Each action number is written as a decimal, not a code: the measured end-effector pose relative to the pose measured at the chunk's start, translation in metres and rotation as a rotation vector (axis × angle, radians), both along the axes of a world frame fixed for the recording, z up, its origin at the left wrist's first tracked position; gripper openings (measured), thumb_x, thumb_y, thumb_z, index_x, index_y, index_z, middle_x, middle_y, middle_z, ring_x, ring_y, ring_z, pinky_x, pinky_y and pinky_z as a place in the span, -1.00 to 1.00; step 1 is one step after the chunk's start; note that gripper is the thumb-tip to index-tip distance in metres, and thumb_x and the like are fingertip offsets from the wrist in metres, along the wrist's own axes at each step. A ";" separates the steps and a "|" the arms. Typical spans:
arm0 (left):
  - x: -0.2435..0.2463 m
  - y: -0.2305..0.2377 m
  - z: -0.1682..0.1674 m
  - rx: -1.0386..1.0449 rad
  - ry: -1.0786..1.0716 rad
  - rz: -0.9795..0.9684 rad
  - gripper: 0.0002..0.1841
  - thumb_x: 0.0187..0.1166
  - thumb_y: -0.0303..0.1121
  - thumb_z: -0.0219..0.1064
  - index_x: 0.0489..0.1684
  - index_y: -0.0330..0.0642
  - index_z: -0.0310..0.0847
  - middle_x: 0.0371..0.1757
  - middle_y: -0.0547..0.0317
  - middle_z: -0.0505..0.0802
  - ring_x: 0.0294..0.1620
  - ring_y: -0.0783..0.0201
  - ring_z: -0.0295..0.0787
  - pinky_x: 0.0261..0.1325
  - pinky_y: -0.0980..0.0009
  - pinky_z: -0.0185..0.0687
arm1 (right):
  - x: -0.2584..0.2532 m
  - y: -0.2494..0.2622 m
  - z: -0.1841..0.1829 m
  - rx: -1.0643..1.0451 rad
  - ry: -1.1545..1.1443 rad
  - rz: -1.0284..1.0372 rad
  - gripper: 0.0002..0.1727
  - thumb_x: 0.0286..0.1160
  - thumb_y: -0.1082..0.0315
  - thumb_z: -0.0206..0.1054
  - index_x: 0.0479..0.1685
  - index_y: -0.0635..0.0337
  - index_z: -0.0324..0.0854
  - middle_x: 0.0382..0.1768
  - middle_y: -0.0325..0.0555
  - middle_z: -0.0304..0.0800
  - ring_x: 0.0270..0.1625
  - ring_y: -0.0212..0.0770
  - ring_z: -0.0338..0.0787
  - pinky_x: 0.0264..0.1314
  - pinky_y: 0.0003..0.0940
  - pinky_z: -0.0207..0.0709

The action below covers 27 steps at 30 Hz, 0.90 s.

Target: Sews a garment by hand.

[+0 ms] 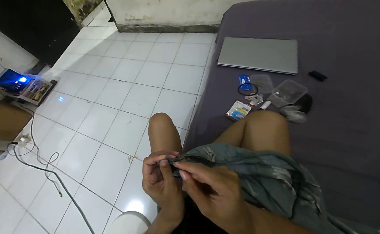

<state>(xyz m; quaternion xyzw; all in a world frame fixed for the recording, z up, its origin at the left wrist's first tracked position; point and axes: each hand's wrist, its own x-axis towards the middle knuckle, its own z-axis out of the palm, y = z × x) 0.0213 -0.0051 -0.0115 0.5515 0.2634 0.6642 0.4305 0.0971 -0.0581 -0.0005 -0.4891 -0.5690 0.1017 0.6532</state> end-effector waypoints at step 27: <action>-0.004 0.005 -0.011 0.197 0.021 0.041 -0.87 0.76 -0.23 0.22 -0.06 0.10 0.72 -0.06 0.64 0.87 0.09 0.67 0.79 0.21 0.70 0.66 | -0.008 0.001 0.006 -0.005 -0.038 -0.077 -0.85 0.53 0.51 0.29 -0.12 0.45 0.71 -0.62 -0.10 0.65 -0.60 -0.56 0.54 -0.44 -0.86 0.43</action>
